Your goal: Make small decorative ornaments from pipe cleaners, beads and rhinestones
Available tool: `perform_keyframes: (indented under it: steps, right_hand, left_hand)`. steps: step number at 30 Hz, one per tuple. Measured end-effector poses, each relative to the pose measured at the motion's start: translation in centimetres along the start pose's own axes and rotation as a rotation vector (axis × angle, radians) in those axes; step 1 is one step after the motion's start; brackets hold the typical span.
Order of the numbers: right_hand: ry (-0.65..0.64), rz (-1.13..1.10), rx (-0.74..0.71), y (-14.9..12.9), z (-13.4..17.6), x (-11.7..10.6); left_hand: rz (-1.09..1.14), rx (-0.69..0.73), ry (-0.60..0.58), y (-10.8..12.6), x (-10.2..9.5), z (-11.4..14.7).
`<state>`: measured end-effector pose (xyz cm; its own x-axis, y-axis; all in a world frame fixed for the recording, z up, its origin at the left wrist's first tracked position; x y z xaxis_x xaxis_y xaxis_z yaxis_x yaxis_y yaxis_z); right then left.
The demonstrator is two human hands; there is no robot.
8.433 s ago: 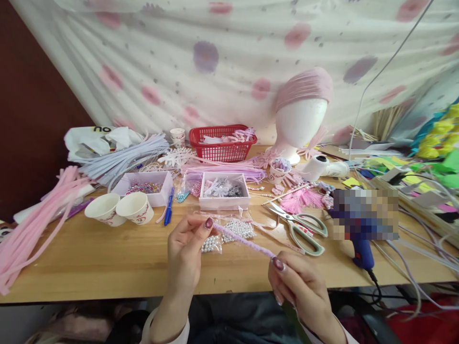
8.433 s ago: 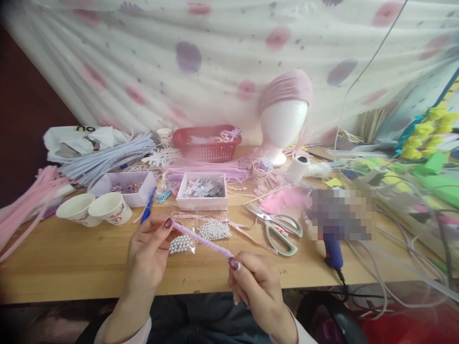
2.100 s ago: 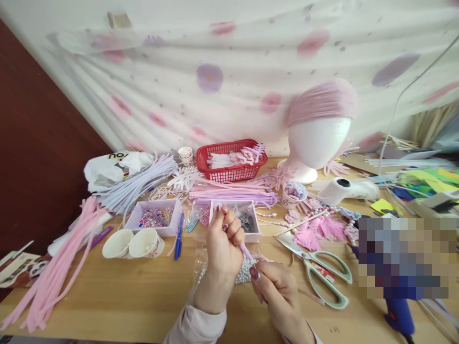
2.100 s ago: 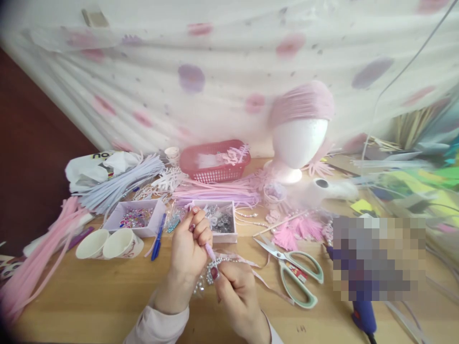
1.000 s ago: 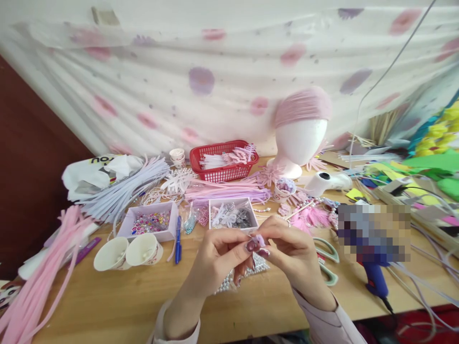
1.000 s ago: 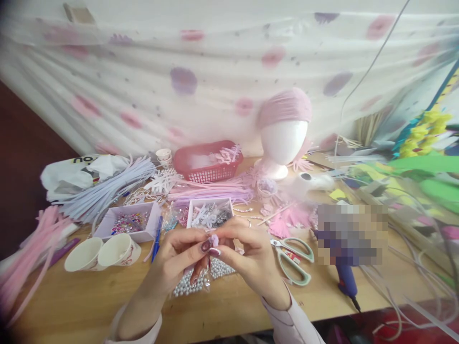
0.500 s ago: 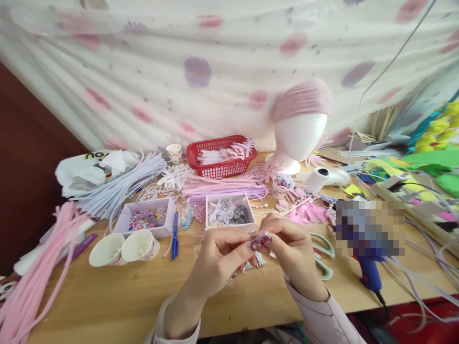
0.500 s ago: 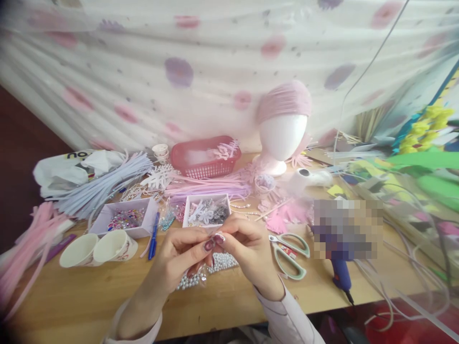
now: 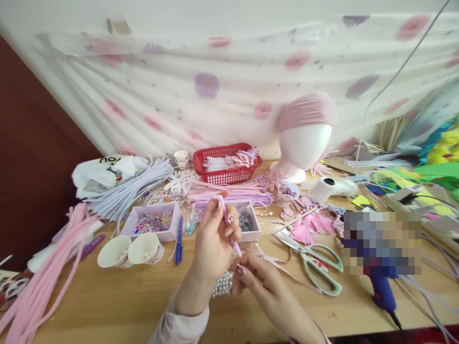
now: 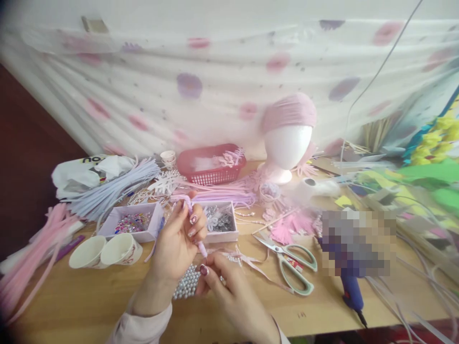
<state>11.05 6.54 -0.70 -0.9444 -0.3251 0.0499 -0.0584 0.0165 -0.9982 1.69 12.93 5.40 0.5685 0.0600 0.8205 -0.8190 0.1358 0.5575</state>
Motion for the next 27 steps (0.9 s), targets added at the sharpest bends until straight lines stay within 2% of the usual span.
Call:
perform_keyframes:
  steps: [5,14,21,27]
  right_hand:
    - [0.054,-0.042,-0.006,0.0,1.0,1.2]
    - [0.178,0.004,-0.011,0.3,1.3,0.7]
    - [0.171,0.038,-0.013,0.0,1.4,0.3]
    - [0.128,0.072,-0.031,-1.6,1.3,0.7]
  left_hand:
    - [0.012,0.017,0.014,0.2,0.3,-0.2]
    - [0.03,0.002,0.058,-1.7,-0.3,0.4]
    - [0.034,-0.013,0.087,-1.9,-0.6,0.6]
    - [0.017,0.111,0.139,-0.4,-0.8,0.5]
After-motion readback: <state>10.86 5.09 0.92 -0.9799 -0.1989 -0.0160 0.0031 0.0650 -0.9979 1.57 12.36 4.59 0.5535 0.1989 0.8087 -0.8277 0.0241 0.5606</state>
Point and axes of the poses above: each hand's wrist, its own z-axis away from the middle knuckle, its own x-axis out of the palm, y = z × x, the point moved 6 cm from there along -z, towards the middle knuckle, and after that the axes turned 5 degrees about y, right-handed, at the moved point
